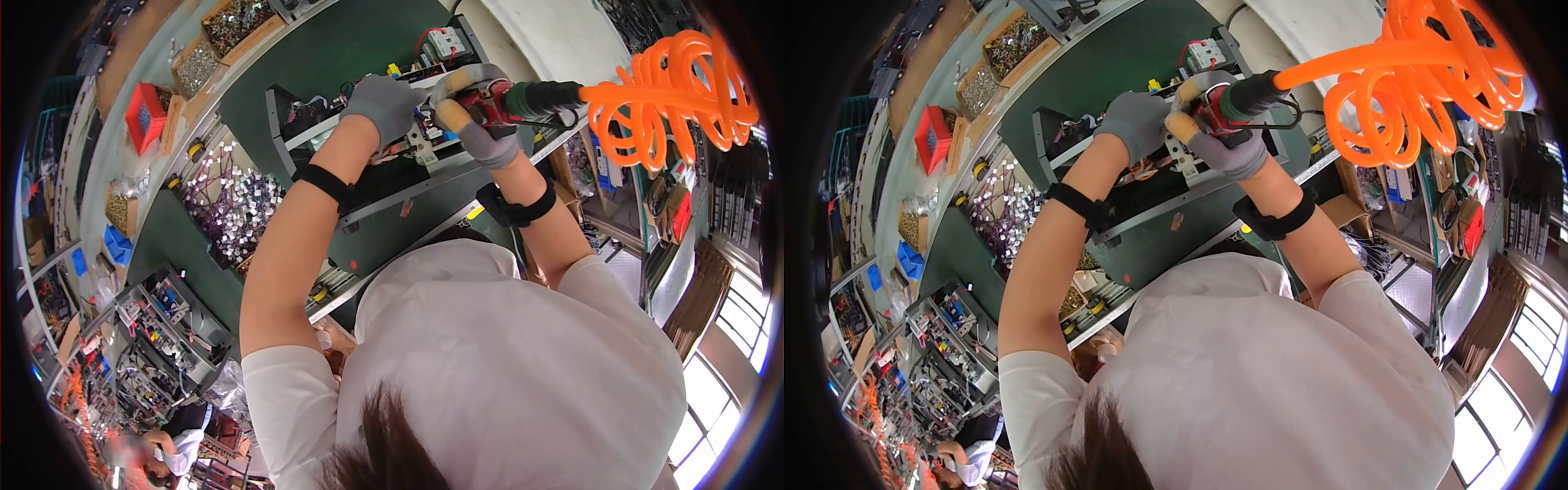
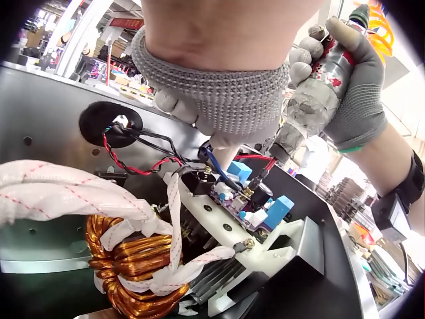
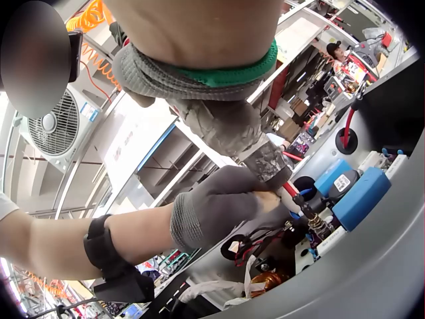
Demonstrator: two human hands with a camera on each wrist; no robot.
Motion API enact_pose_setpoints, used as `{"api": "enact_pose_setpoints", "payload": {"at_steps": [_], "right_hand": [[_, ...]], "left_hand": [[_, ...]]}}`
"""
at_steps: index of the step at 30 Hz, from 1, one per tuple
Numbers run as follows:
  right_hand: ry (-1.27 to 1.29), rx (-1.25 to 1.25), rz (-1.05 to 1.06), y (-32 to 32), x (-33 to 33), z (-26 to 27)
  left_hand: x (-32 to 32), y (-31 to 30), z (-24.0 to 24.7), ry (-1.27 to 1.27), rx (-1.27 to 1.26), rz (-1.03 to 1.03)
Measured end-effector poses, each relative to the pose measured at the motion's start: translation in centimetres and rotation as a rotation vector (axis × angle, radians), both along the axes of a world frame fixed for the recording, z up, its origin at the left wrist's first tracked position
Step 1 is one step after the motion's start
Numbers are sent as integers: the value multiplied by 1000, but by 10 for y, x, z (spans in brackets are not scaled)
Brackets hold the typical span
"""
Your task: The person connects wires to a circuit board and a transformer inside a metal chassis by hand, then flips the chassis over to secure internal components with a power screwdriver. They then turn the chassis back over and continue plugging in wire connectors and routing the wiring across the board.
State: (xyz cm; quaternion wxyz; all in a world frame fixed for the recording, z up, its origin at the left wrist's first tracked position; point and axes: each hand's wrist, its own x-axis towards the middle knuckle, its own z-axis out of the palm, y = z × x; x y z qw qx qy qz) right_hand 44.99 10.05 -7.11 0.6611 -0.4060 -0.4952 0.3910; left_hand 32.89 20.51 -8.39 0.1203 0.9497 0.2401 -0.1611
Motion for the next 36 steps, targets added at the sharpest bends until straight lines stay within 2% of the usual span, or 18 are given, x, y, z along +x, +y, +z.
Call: {"api": "enact_pose_setpoints", "payload": {"at_steps": [4, 8, 10, 15, 21, 23, 24, 25, 27, 28, 30, 31, 33, 35, 36], "right_hand": [[-32, -32, -39, 1, -6, 1], [-133, -51, -78, 1, -5, -2], [-117, -64, -85, 0, -7, -7], [-30, -73, -123, -1, -15, -8], [-59, -67, -33, -1, -4, -10], [31, -53, -70, 0, -6, -6], [-22, -14, -104, 0, -4, -7], [-24, -3, -117, -2, -1, -5], [185, 30, -31, -9, -2, 10], [243, 2, -31, -13, -3, 23], [243, 54, -106, -16, -4, 36], [246, 108, -160, -15, -2, 41], [171, 153, -178, -16, 5, 49], [398, 203, -214, -21, 7, 56], [376, 228, -191, -24, 11, 60]], "left_hand": [[-1, 1, 9, 28, -51, -3], [-2, 4, -3, -3, -57, 7], [-4, 5, -15, -150, -15, -17], [-3, 3, -17, -86, 8, -26], [-8, -2, -16, -73, -21, 35], [-20, -8, -27, -566, -171, 352], [-23, -16, -8, -639, -399, 585], [-25, -20, -8, -642, -394, 568], [-31, -31, -24, -1123, -851, 1050], [-36, -36, -32, -1118, -861, 1033], [-44, -50, -38, -941, -1407, 1227], [-43, -60, -36, -935, -1409, 1207], [-40, -83, -29, -1144, -1423, 1096], [-34, -94, -32, -1215, -1396, 1056], [-32, -98, -28, -1194, -1300, 1101]]}}
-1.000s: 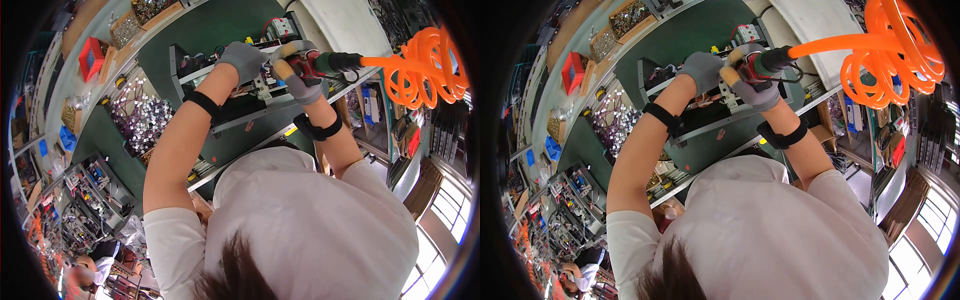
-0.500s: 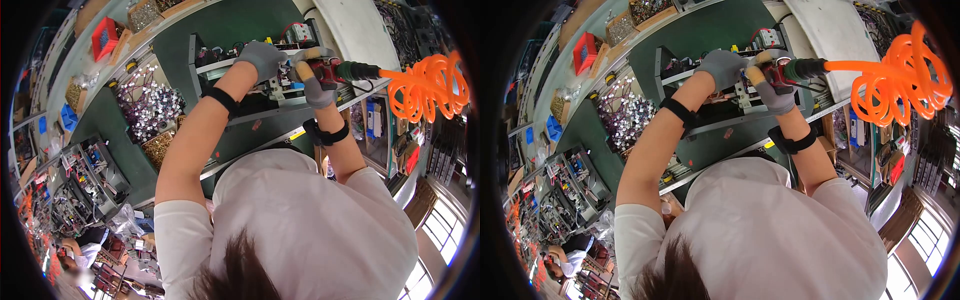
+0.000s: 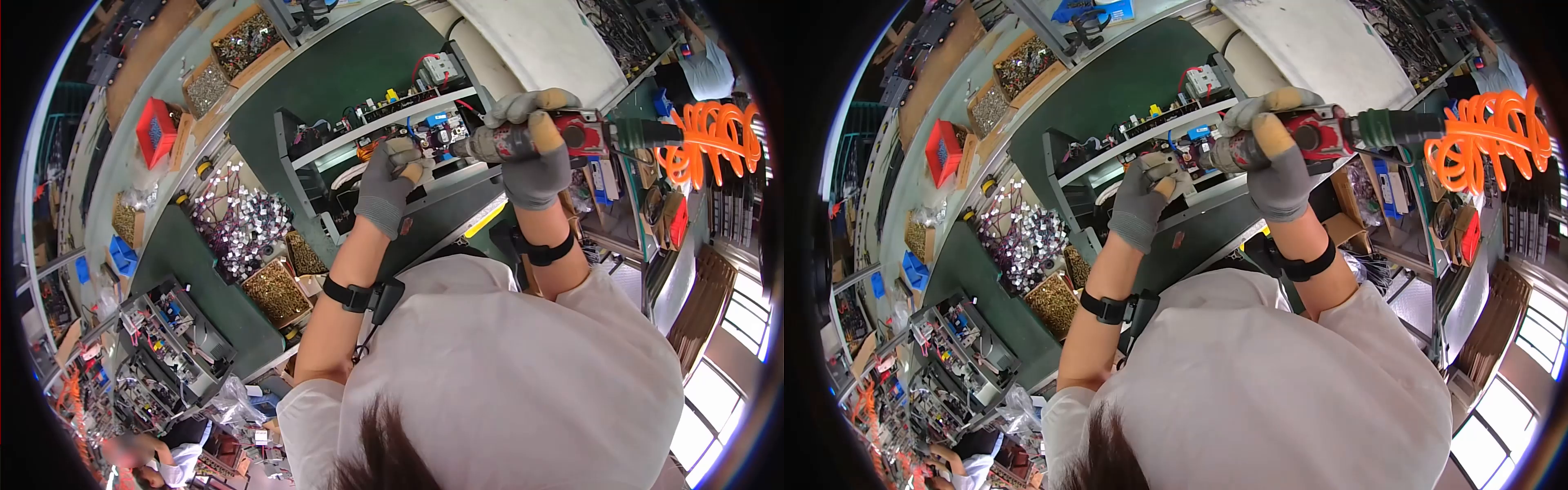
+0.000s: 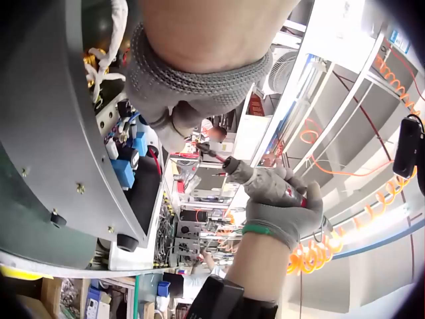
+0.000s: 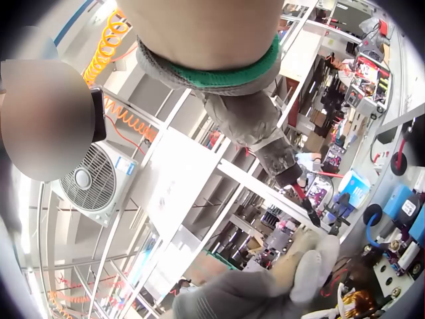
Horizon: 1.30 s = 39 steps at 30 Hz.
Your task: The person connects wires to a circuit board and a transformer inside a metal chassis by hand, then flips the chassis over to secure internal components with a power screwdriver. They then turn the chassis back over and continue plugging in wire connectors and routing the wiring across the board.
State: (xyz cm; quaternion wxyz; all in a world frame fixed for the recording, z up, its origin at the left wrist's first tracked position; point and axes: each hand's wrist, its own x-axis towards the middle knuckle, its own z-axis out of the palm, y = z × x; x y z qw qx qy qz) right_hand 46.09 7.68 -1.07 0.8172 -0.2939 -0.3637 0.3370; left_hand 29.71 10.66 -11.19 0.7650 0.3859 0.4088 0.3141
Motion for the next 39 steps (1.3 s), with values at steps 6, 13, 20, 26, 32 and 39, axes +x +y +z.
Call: {"api": "enact_pose_setpoints", "payload": {"at_steps": [6, 13, 20, 26, 32, 39], "right_hand": [[117, -47, 7, -12, 7, 16], [84, -16, -3, -14, 12, 5], [105, -16, 18, -16, 11, 6], [202, -95, -15, -14, 25, 4], [388, -132, -57, -16, 43, 3], [320, -94, -101, -24, 62, -5]], "left_hand": [[7, -11, 4, -226, -161, 78], [4, -9, 6, -430, -252, 58], [9, -8, 11, -352, -303, 65], [19, -9, 17, -274, -244, 66], [28, -3, 18, -272, -430, -45], [55, -3, 37, -116, -532, 28]]}}
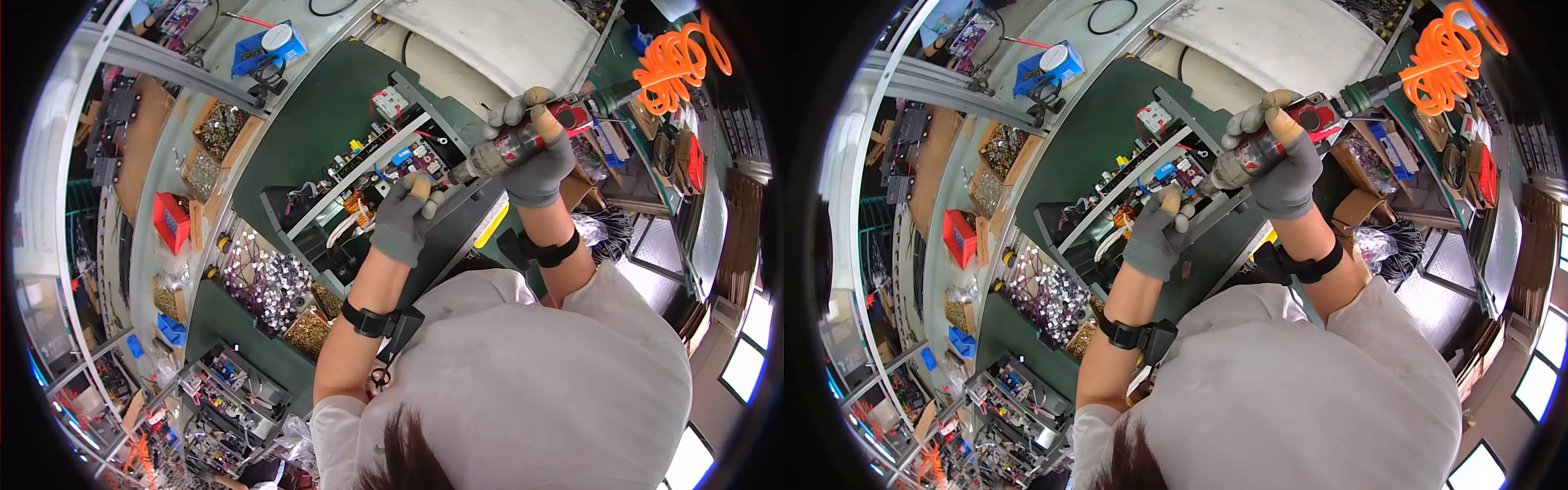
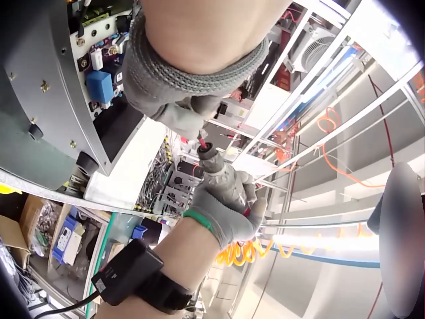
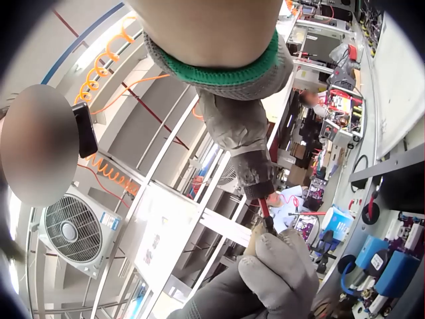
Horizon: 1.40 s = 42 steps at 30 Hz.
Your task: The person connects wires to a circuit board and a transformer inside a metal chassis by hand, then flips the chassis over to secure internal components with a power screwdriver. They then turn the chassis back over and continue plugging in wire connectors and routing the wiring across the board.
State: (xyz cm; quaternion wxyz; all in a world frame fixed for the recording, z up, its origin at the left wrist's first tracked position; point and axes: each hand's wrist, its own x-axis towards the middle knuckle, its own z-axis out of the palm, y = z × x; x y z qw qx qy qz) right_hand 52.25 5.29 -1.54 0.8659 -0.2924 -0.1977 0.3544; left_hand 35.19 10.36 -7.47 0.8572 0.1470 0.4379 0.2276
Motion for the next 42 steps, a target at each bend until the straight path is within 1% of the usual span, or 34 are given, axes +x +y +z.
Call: {"api": "enact_pose_setpoints", "payload": {"at_steps": [1, 4, 5, 6, 7, 8, 9, 10, 12, 13, 14, 15, 16, 18, 20, 22, 24, 25, 27, 28, 30, 31, 33, 34, 36, 37, 39, 41, 42], "right_hand": [[5, -3, -13, -1, 3, 0], [10, 31, -18, -2, 8, -1], [5, 19, -37, -2, 9, -2], [-4, 4, -54, -3, 10, -2], [-6, -1, -59, -2, 12, -4], [-56, -5, -113, 0, 16, -7], [-107, -9, -166, 2, 19, -9], [-108, -15, -168, 5, 22, -12], [-181, -42, -231, 10, 24, -16], [-240, -28, -241, 12, 25, -16], [-241, -31, -242, 14, 26, -16], [-293, -65, -244, 15, 26, -17], [-344, -100, -247, 17, 27, -18], [-343, -68, -228, 20, 25, -24], [-402, -169, -198, 20, 23, -28], [-397, -166, -172, 21, 22, -35], [-377, -177, -158, 22, 18, -36], [-377, -179, -152, 24, 17, -36], [-325, -141, -146, 26, 15, -37], [-326, -143, -143, 26, 14, -37], [-332, -219, -125, 26, 13, -35], [-332, -222, -126, 27, 13, -38], [-450, -253, -151, 30, 12, -49], [-450, -254, -152, 31, 9, -53], [-298, -204, -143, 31, 4, -62], [-287, -210, -163, 30, 2, -68], [-269, -188, -161, 28, -5, -69], [-251, -164, -158, 29, -9, -73], [-286, -135, -170, 29, -11, -76]], "left_hand": [[1, 2, 2, 5, -3, -13], [1, 16, 7, -297, -198, -147], [5, 19, 17, -272, -153, -242], [9, 22, 10, -272, -156, -250], [14, 26, -5, 24, 219, -313], [18, 32, -23, 322, 593, -365], [26, 43, -24, 536, 1528, -337], [29, 45, -24, 738, 1577, -470], [41, 56, -17, 922, 1713, -706], [44, 61, -21, 919, 1711, -708], [47, 66, -23, 916, 1730, -773], [49, 69, -26, 911, 1750, -838], [50, 71, -28, 905, 1750, -841], [52, 74, -24, 912, 1752, -906], [51, 76, -27, 909, 1795, -922], [51, 78, -31, 909, 1832, -935], [52, 81, -33, 935, 1966, -1026], [53, 83, -35, 939, 1960, -1025], [52, 86, -39, 934, 2052, -1039], [52, 88, -40, 935, 2048, -1038], [51, 90, -37, 916, 2148, -1103], [51, 91, -36, 912, 2147, -1104], [50, 93, -32, 932, 2203, -1187], [50, 95, -29, 930, 2203, -1187], [48, 100, -26, 891, 2200, -1284], [46, 104, -28, 891, 2197, -1286], [42, 112, -31, 768, 2210, -1231], [41, 114, -32, 773, 2208, -1233], [42, 114, -32, 773, 2212, -1233]]}}
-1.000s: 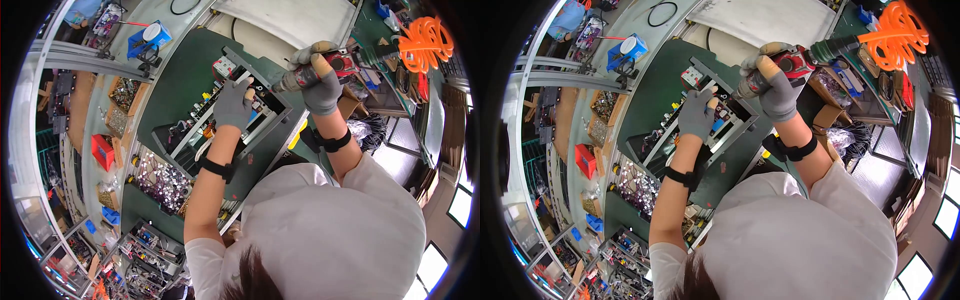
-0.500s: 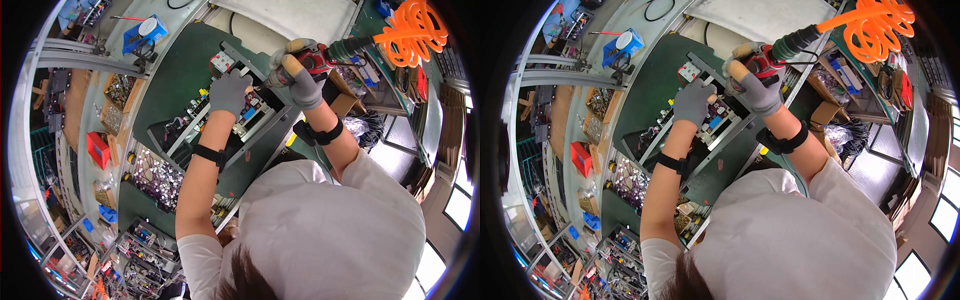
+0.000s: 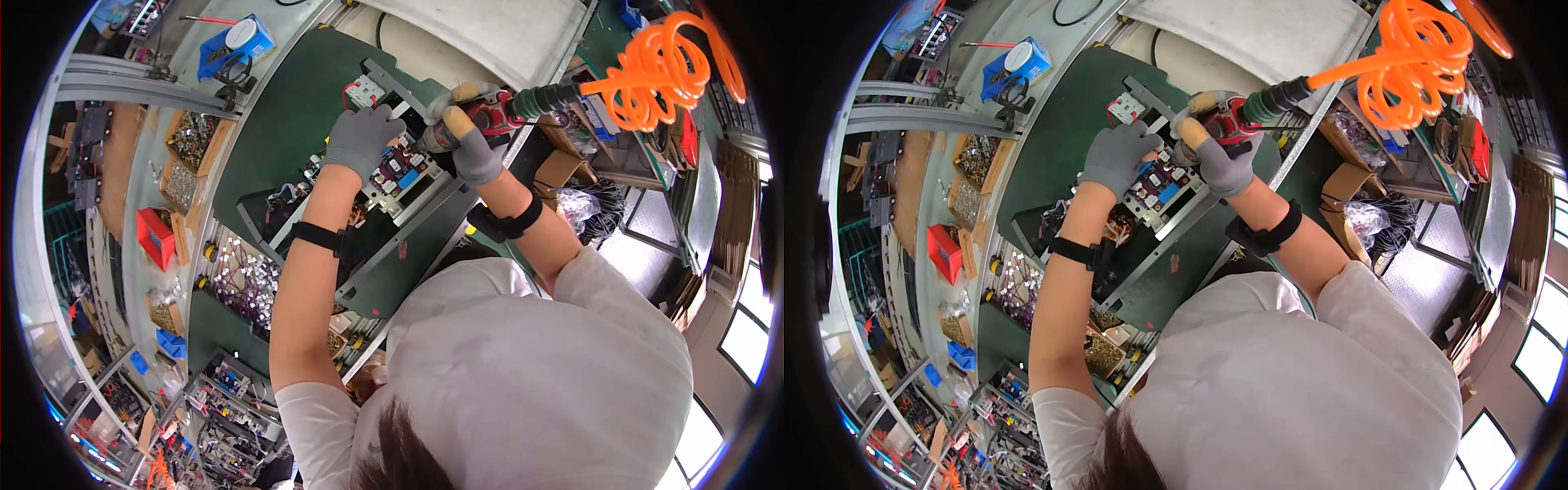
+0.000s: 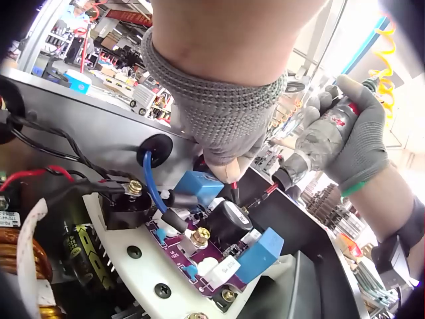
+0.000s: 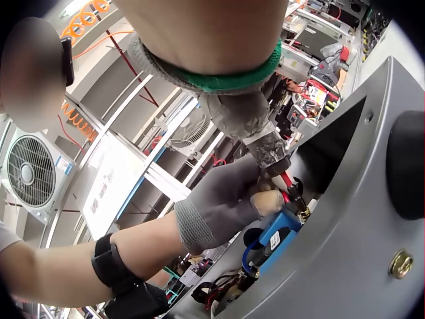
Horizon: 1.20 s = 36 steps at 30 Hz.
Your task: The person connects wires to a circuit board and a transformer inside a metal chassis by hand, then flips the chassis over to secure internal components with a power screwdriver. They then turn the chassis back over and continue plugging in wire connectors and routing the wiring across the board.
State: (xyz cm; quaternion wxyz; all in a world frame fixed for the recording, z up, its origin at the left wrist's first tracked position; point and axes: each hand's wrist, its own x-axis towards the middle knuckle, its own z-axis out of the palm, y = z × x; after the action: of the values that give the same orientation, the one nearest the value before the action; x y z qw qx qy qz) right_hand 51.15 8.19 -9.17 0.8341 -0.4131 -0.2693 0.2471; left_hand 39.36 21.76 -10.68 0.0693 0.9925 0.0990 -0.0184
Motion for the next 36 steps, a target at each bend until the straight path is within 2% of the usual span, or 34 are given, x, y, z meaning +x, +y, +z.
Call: {"api": "enact_pose_setpoints", "payload": {"at_steps": [7, 16, 19, 23, 25, 28, 32, 36], "right_hand": [[-102, 76, 105, -3, -10, 17], [-108, -23, 108, -2, -6, 13], [-173, -60, 79, 0, -9, 11], [-148, -102, 114, 4, -14, 13], [-265, -184, 97, 5, -10, 6], [-236, -149, 77, 11, -15, 8], [-193, -244, 76, 16, -21, 20], [-207, -323, 129, 15, -17, 8]], "left_hand": [[1, -1, -6, -15, -30, 70], [4, 1, -11, -73, -74, 74], [10, -2, -10, -66, -148, 145], [23, -12, -4, 3, -252, 364], [31, -13, 1, 69, -297, 499], [31, -7, 1, 83, -374, 487], [29, -5, -3, 0, -419, 493], [28, -2, 2, -13, -458, 515]]}}
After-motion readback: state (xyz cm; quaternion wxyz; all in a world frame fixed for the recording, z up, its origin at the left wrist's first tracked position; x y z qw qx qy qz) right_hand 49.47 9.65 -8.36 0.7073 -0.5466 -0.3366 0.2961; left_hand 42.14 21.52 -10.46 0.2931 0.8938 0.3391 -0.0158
